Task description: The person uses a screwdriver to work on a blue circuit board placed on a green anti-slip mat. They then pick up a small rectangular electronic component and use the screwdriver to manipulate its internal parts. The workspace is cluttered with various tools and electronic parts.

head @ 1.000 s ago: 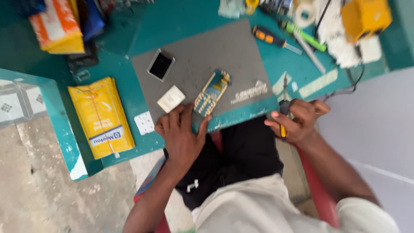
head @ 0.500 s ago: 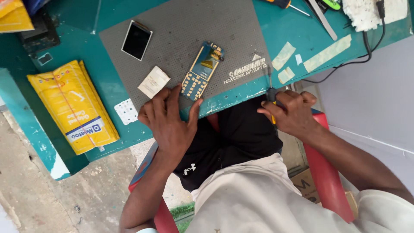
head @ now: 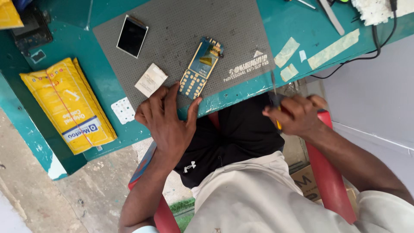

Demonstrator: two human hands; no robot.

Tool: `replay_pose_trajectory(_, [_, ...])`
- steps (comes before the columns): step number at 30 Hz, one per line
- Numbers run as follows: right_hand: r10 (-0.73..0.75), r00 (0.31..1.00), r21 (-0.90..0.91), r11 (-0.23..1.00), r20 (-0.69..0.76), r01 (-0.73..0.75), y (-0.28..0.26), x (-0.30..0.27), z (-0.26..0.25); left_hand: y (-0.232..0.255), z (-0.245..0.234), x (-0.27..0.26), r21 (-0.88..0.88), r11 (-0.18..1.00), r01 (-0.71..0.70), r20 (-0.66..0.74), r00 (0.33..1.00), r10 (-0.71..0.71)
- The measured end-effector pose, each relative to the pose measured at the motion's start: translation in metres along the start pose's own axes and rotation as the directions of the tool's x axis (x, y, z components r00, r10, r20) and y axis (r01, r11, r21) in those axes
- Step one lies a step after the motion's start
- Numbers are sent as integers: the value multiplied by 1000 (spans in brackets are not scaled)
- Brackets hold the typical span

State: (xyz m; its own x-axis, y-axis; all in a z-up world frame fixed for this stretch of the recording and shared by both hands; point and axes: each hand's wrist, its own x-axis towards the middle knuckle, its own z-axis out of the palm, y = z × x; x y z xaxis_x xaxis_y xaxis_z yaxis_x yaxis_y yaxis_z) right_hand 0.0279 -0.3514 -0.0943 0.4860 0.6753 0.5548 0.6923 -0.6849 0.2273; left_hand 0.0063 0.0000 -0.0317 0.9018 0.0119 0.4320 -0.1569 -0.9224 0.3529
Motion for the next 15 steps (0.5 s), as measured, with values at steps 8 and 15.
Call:
replay_pose_trajectory(8, [50,999,38,998,17,-50,-2,-5,-4,0,0,-2,12,1000,-1,-1,1000,1])
replay_pose_trajectory(15, [94,995,77,992,23,-96,2,-8,-2,0,-2,-1,-1,1000,3,4,1000,-3])
